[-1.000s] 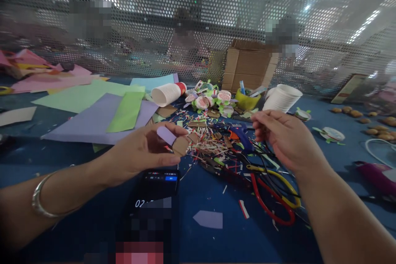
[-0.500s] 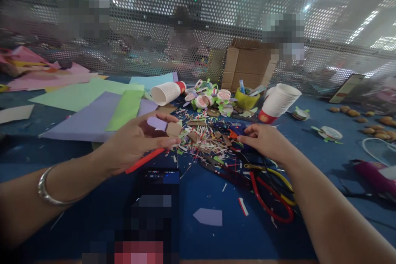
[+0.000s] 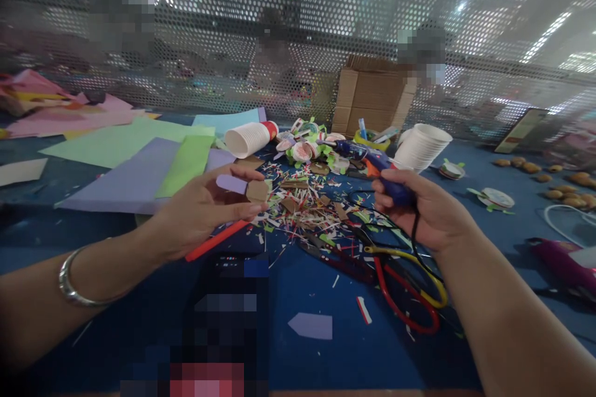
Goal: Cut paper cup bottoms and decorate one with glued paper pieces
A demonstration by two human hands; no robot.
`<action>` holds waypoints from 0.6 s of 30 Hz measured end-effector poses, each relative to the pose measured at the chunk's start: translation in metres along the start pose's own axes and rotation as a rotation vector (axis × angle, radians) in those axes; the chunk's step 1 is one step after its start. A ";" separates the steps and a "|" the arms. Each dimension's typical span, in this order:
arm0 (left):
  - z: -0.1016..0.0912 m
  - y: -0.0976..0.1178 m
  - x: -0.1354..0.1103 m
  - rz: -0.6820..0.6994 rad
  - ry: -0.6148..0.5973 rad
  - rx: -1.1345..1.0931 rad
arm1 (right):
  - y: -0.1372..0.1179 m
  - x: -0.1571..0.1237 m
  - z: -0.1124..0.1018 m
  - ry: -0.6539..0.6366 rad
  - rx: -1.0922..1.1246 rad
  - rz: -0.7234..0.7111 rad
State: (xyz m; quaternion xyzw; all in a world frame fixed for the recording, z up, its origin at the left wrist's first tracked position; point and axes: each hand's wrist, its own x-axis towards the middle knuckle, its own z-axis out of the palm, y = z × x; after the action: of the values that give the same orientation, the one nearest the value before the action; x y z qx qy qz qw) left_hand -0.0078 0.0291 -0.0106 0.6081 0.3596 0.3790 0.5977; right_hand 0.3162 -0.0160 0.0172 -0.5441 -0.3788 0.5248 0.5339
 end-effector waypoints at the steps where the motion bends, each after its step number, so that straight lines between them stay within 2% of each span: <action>1: 0.000 0.000 0.000 -0.001 0.004 0.000 | 0.000 -0.002 0.001 -0.027 0.039 0.007; 7: 0.002 -0.001 0.000 0.014 -0.013 -0.036 | 0.003 -0.005 0.007 -0.166 0.168 -0.003; 13: 0.006 0.000 0.000 -0.001 -0.072 -0.152 | 0.006 -0.012 0.016 -0.238 0.227 -0.066; 18: 0.009 -0.002 -0.001 -0.011 -0.076 -0.164 | 0.007 -0.017 0.020 -0.314 0.277 -0.106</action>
State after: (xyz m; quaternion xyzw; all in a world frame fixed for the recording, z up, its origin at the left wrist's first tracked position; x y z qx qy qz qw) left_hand 0.0001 0.0243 -0.0124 0.5691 0.3078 0.3803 0.6609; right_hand 0.2926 -0.0299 0.0160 -0.3563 -0.4098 0.6213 0.5649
